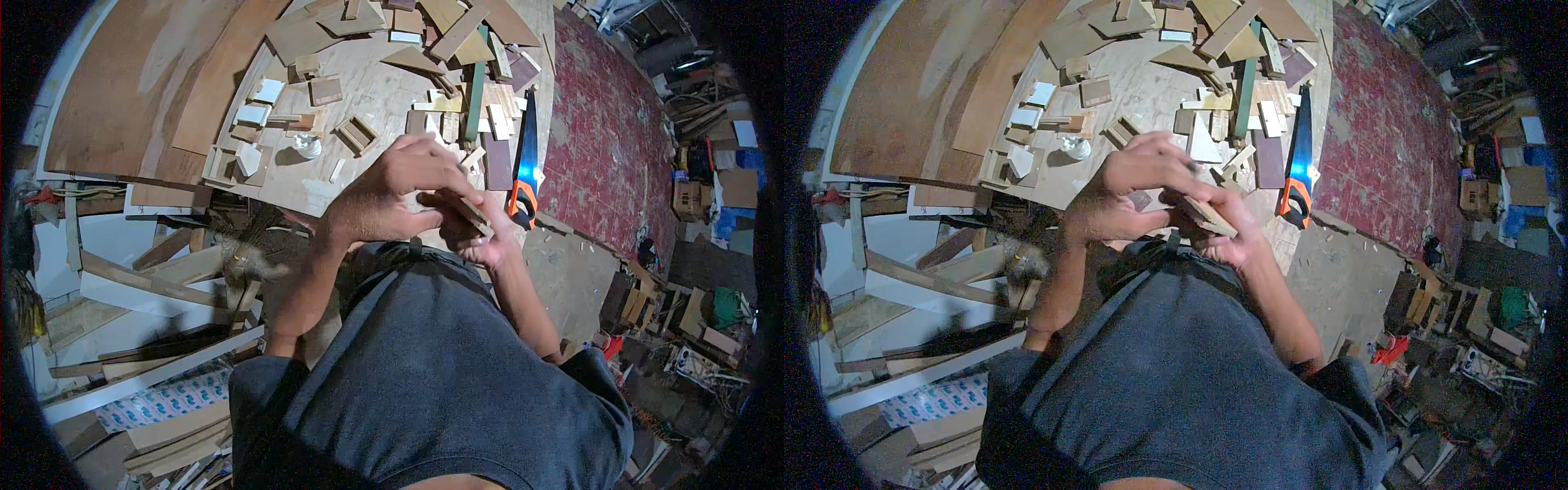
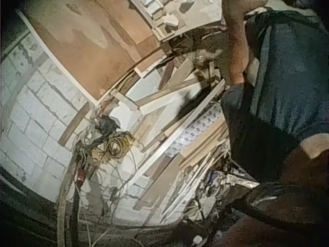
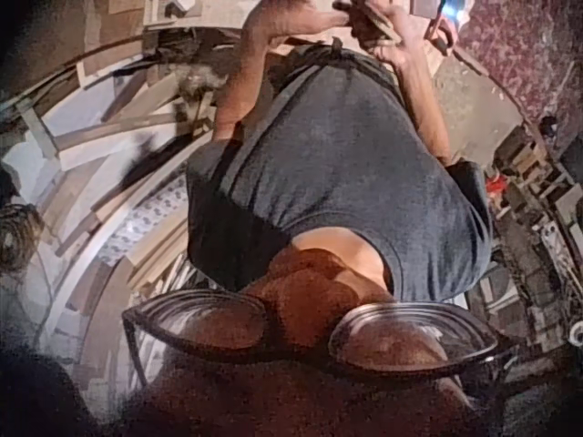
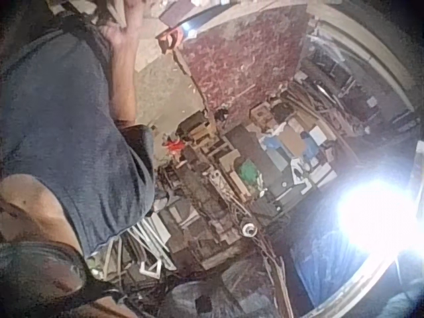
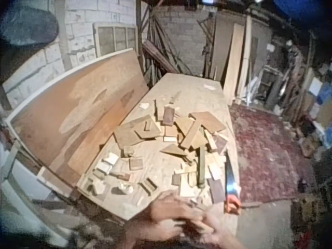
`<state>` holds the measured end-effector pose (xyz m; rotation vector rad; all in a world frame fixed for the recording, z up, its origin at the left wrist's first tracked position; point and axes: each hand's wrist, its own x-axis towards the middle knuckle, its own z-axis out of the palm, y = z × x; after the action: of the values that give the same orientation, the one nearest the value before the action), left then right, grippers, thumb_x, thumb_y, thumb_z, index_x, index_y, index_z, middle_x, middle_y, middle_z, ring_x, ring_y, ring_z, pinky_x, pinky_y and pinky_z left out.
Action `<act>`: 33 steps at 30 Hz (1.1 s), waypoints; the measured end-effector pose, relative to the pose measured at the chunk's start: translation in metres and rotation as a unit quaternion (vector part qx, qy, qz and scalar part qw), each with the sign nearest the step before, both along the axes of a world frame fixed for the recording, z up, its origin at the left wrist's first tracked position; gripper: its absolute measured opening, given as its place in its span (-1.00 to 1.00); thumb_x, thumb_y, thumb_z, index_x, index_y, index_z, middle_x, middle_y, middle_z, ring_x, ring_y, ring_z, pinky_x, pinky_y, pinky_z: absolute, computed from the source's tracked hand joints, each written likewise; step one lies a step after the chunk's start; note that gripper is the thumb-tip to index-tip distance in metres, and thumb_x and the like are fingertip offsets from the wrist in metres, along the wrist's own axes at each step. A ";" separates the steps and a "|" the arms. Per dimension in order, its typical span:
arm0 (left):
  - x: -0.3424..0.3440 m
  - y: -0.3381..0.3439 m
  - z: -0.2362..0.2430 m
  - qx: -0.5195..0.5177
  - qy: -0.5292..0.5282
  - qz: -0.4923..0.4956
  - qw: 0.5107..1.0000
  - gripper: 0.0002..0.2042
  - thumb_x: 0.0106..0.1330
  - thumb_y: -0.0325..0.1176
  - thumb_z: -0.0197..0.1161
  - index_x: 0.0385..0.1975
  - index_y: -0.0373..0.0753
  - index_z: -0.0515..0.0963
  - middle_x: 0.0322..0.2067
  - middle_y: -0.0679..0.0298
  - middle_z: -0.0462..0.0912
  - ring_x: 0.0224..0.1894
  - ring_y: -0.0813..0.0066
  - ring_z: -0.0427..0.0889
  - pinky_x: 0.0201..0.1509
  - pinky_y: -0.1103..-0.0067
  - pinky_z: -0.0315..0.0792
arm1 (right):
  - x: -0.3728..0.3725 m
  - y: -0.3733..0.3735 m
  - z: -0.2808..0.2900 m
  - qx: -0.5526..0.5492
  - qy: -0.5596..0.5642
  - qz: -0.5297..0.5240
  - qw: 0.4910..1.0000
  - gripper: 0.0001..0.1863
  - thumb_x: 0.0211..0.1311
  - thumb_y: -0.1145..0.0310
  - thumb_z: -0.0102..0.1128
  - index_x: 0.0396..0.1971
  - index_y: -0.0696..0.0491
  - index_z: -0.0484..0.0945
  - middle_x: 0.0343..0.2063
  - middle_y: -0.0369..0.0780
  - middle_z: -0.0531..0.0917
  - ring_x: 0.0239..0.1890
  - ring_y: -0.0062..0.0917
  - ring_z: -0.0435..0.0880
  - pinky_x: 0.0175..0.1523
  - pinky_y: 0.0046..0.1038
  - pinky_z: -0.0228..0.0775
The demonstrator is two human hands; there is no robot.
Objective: Measuring wood scraps with a ruler and cutting a piece with a hand saw in a workshop.
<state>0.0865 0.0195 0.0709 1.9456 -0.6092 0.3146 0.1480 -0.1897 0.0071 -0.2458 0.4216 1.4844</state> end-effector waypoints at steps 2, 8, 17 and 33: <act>0.000 0.006 -0.005 -0.020 0.019 -0.026 0.999 -0.61 -0.13 -0.57 0.31 -0.22 -0.09 0.71 -0.21 0.36 0.74 -0.08 0.32 0.66 0.32 0.26 0.28 | -0.009 0.002 -0.007 0.063 0.034 0.002 0.997 -0.50 0.45 0.10 -0.19 0.09 0.21 0.42 -0.22 0.03 0.63 -0.68 -0.44 0.60 -0.85 -0.70 0.29; -0.008 -0.005 -0.010 -0.161 0.161 0.100 0.969 -0.78 0.07 -0.47 0.50 -0.28 -0.33 0.67 -0.40 0.27 0.73 -0.32 0.61 0.63 0.15 0.49 0.43 | -0.024 0.005 0.026 -0.093 -0.245 -0.027 0.965 -0.18 0.37 -0.34 -0.26 0.25 0.11 0.35 0.04 0.02 0.52 -0.26 -0.23 0.69 -0.45 -0.32 0.63; -0.008 -0.032 -0.052 -0.311 0.198 0.223 0.903 -0.79 0.25 -0.32 0.43 -0.36 -0.36 0.66 -0.51 0.35 0.68 -0.48 0.75 0.54 -0.36 0.76 0.40 | -0.011 -0.009 0.023 -0.264 -0.604 -0.148 0.737 -0.67 0.33 0.23 0.29 -0.11 0.13 0.46 -0.34 -0.28 0.64 -0.33 -0.62 0.60 -0.17 -0.40 0.56; -0.022 -0.013 -0.063 -0.465 0.295 0.144 0.823 -0.72 0.24 -0.34 0.43 -0.10 -0.33 0.69 -0.37 0.32 0.74 -0.40 0.69 0.63 -0.48 0.73 0.50 | -0.004 0.004 0.038 -0.239 -0.667 -0.201 0.677 -0.82 0.40 0.35 0.18 -0.22 0.14 0.44 -0.41 -0.35 0.54 -0.33 -0.74 0.44 -0.18 -0.61 0.30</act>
<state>0.0647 0.0061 0.0079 1.0558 0.2528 0.1276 0.1442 -0.1862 0.0448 -1.4450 -0.3616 0.4225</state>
